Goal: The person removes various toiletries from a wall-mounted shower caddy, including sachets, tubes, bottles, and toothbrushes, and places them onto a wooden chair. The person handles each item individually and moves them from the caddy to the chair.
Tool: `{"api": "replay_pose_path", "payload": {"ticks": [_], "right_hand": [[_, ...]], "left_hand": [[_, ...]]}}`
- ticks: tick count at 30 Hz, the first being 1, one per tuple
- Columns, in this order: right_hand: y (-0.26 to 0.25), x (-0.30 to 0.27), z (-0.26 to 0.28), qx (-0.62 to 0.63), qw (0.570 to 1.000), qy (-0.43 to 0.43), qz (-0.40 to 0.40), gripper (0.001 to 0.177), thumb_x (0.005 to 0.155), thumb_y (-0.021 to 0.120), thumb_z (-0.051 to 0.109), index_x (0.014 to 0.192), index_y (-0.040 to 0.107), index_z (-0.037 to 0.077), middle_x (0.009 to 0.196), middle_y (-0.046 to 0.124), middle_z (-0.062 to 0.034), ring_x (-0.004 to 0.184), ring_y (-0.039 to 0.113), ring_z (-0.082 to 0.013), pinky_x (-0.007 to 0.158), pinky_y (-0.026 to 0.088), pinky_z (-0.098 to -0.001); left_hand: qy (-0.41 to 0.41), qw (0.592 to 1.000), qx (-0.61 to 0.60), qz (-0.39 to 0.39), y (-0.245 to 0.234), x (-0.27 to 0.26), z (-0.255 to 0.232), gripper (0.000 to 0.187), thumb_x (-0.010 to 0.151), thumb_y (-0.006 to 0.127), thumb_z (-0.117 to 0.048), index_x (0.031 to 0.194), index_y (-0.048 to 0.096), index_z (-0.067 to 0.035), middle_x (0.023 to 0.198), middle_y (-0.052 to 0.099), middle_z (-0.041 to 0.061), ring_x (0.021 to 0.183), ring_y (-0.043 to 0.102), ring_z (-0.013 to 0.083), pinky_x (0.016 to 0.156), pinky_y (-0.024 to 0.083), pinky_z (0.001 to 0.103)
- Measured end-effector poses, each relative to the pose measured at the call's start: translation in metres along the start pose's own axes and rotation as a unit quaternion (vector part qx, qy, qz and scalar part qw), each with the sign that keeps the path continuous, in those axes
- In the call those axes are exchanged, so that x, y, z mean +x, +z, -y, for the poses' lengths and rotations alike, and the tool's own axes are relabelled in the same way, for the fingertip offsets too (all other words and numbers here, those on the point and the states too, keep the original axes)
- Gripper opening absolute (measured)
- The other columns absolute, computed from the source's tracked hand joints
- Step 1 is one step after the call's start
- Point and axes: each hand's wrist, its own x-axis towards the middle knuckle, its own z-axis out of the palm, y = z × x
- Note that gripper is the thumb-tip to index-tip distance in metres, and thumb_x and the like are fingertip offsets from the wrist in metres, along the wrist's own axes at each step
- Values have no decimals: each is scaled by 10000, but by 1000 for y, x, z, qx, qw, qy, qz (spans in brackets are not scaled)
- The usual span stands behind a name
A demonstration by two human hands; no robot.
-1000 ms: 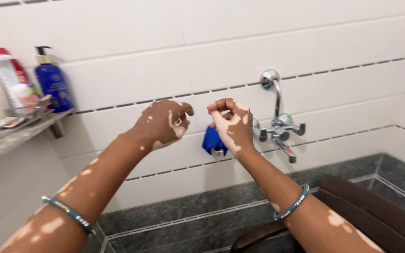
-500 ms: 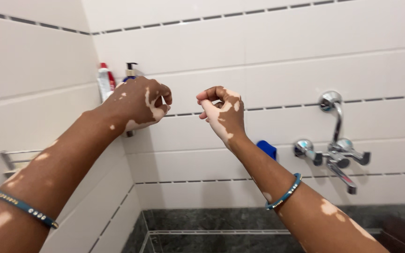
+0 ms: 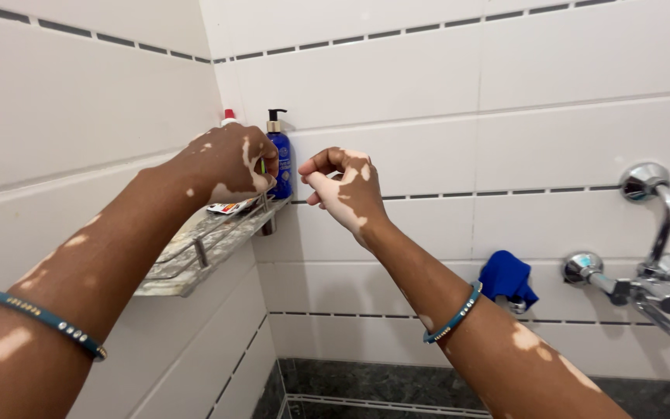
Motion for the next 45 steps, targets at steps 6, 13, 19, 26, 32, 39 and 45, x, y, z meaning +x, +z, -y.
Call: {"api": "replay_pose_path", "payload": {"ticks": [6, 13, 19, 26, 32, 39, 45], "right_hand": [[22, 28, -18, -5, 1000, 9, 8, 126, 849, 627, 83, 866, 741, 32, 802, 733, -39, 646, 703, -98, 613, 590, -262], [38, 69, -40, -39, 999, 13, -5, 112, 845, 641, 99, 878, 740, 59, 789, 730, -17, 690, 697, -85, 623, 593, -263], [50, 106, -54, -39, 999, -6, -9, 142, 833, 663, 112, 937, 743, 58, 848, 744, -28, 750, 700, -98, 650, 606, -263], [65, 141, -75, -75, 996, -34, -28, 310, 796, 696, 148, 1099, 732, 100, 1001, 742, -58, 901, 713, -154, 801, 600, -324], [78, 161, -100, -108, 993, -20, -34, 623, 794, 736, 165, 1390, 553, 161, 1259, 589, -98, 1095, 637, -219, 901, 583, -351], [99, 173, -128, -155, 988, 12, -27, 753, 746, 785, 316, 1427, 495, 176, 1275, 594, -122, 1137, 659, -260, 968, 555, -382], [111, 194, -160, -232, 972, -26, -36, 760, 773, 772, 472, 1410, 508, 153, 1331, 556, -187, 1177, 646, -347, 1022, 521, -417]], "left_hand": [[-38, 999, 2, 26, 12, 27, 31, 151, 748, 749, -138, 893, 791, -132, 898, 764, 124, 859, 727, 286, 785, 570, 407], [-30, 999, 11, 6, 28, 69, 65, 205, 749, 730, -116, 945, 784, -145, 987, 779, 90, 951, 733, 279, 828, 577, 396], [-40, 999, 6, -31, 39, 95, 79, 268, 775, 744, -120, 1041, 757, -144, 972, 774, 114, 962, 729, 289, 850, 573, 408], [-49, 990, -43, -123, 54, 120, 95, 398, 801, 747, -109, 1192, 702, -165, 1025, 752, 82, 1016, 711, 274, 898, 556, 413], [-112, 980, -142, -78, 78, 156, 102, 580, 852, 736, -194, 1392, 538, -122, 1273, 659, 149, 1141, 679, 277, 969, 545, 364], [-127, 965, -224, -58, 112, 189, 116, 690, 850, 657, -84, 1496, 415, -91, 1385, 557, 201, 1225, 607, 312, 1020, 501, 357], [-128, 946, -298, -20, 117, 183, 106, 547, 888, 580, -68, 1429, 497, -48, 1248, 674, 208, 1107, 701, 274, 913, 574, 360]]}}
